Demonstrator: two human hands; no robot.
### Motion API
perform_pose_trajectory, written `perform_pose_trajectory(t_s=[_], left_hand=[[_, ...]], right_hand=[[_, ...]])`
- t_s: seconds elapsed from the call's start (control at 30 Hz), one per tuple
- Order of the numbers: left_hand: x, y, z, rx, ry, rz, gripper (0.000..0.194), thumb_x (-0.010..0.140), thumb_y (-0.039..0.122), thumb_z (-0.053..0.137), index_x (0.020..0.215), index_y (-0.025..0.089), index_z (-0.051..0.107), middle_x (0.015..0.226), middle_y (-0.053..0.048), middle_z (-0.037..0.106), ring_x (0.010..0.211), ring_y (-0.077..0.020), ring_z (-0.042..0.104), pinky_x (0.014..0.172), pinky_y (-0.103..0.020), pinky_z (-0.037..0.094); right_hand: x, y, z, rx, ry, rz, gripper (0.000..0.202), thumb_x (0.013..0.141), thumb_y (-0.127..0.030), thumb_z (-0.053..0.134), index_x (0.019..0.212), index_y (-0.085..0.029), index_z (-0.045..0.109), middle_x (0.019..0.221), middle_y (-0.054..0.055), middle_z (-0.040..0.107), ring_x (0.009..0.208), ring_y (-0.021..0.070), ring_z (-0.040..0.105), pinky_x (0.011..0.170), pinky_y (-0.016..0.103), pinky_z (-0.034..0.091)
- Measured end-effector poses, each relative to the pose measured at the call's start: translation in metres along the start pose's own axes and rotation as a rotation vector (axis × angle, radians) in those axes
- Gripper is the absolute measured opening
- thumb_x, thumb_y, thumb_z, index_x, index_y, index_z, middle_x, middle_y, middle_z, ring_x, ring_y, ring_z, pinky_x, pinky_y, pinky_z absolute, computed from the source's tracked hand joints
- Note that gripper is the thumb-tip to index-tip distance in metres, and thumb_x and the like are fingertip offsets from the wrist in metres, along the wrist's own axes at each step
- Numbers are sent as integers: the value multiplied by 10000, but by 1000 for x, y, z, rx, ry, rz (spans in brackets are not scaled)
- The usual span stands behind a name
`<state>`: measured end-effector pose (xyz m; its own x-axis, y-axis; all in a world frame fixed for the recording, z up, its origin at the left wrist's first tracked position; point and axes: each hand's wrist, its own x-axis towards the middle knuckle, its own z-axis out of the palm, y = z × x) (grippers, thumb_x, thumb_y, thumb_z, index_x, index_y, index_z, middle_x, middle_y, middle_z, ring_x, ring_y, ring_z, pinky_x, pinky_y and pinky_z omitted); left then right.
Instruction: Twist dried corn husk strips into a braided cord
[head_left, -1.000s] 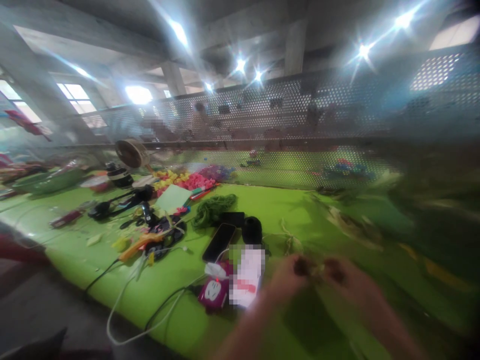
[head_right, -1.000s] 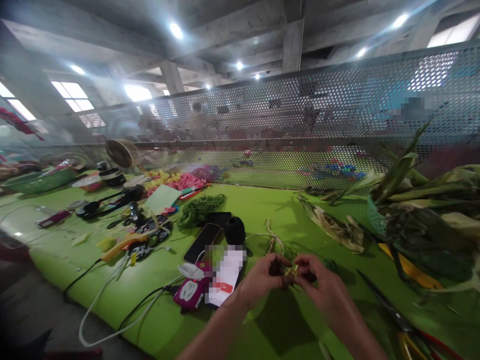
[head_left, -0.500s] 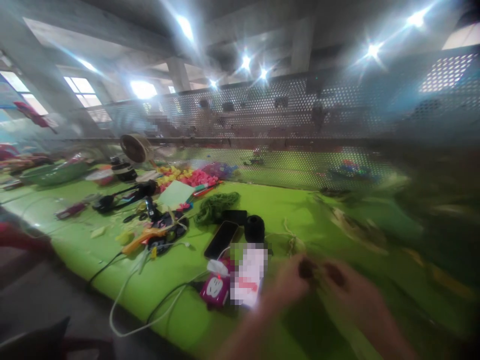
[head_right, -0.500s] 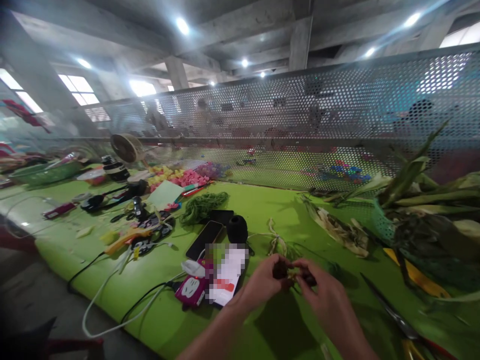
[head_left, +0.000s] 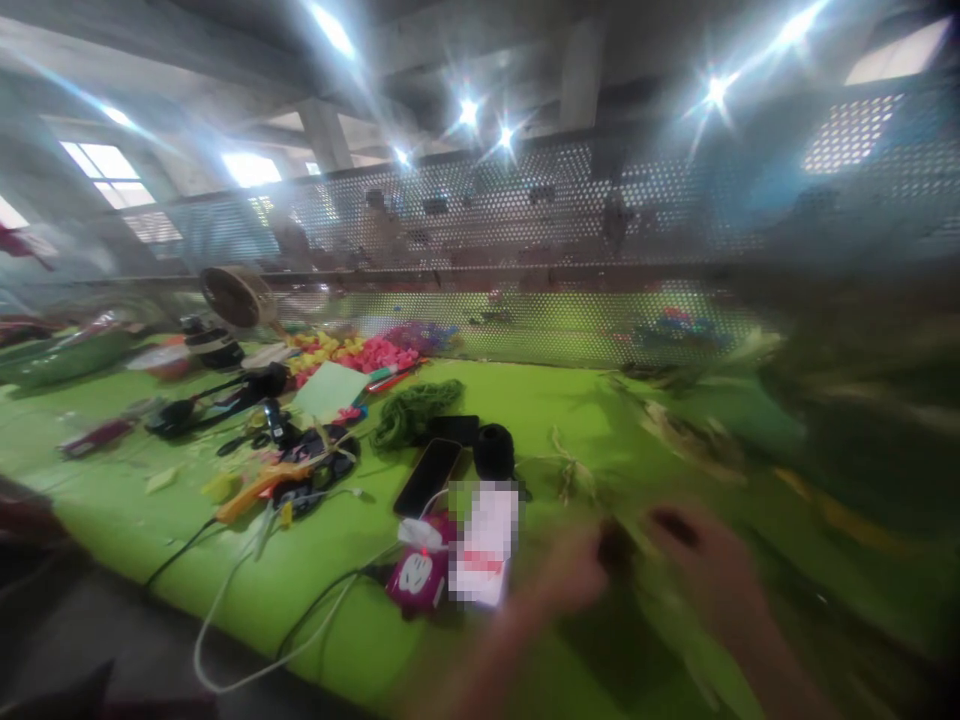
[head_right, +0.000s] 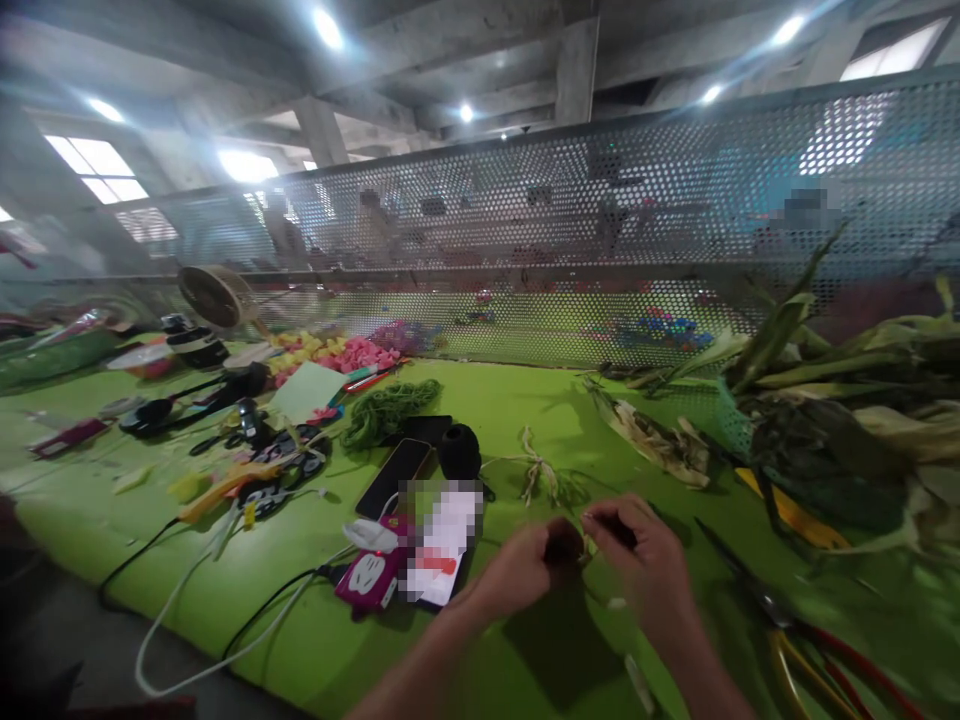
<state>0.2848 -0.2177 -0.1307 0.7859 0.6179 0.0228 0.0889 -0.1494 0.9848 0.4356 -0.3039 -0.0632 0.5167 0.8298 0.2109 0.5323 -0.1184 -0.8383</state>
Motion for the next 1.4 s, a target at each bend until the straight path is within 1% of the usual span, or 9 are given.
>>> perform_pose_trajectory(t_s=[0.2,0.37,0.43,0.57,0.67,0.73,0.87,1.07,1.4], left_hand=[[0,11,3,-84,-75,-39,251,713,159,655,954,208,706,869,-60,679,826,-219,598,814,-370,468],[0,25,9,-240,-129,-55,333,754,264,683,1081,202,680,1008,-76,672,933,-234,595,904,-403,438],[1,27,12,-290,-76,-78,333,764,343,701,1061,195,679,1003,-76,668,927,-228,589,901,-394,431],[5,27,13,-348,167,-144,267,798,427,666,878,173,645,803,-13,605,768,-154,537,789,-313,423],[5,32,11,-343,299,-164,259,818,426,639,798,177,570,722,27,520,689,-116,467,709,-266,394],[4,37,10,-371,311,-139,261,813,425,651,800,180,560,746,25,521,713,-116,471,722,-259,396],[2,41,14,-446,272,-72,311,853,470,604,1010,202,619,935,-26,611,877,-161,551,844,-294,429],[4,24,22,-424,363,-113,462,872,502,574,1241,225,557,1226,-91,605,1105,-226,555,964,-344,418],[3,29,22,-411,498,-122,483,861,499,589,1245,207,564,1236,-112,610,1191,-258,517,1014,-361,389]], right_hand=[[-4,-1,2,20,41,19,226,758,-446,611,757,-242,711,767,43,713,690,227,647,629,323,478],[-5,6,8,28,20,-32,239,807,-423,580,794,-234,725,818,56,716,738,225,660,670,324,502],[-5,8,10,47,11,-2,240,808,-428,590,861,-240,730,873,54,733,784,227,675,691,317,511],[-3,7,12,196,-10,148,432,793,-492,616,1114,-206,660,984,72,749,829,229,700,702,310,535],[-2,6,14,201,-105,184,386,780,-530,622,943,-186,686,848,58,757,753,225,699,652,299,532],[-4,5,16,151,-139,149,338,794,-525,607,857,-204,691,771,31,751,694,215,687,625,295,522],[-11,7,24,142,-75,126,316,848,-502,538,932,-233,682,814,27,762,747,227,704,646,297,520],[-16,12,35,-56,-58,73,360,930,-524,354,844,-267,591,705,28,720,620,226,670,582,318,458],[-10,3,23,146,2,112,341,879,-512,456,921,-232,646,840,42,750,768,235,683,628,297,479]])
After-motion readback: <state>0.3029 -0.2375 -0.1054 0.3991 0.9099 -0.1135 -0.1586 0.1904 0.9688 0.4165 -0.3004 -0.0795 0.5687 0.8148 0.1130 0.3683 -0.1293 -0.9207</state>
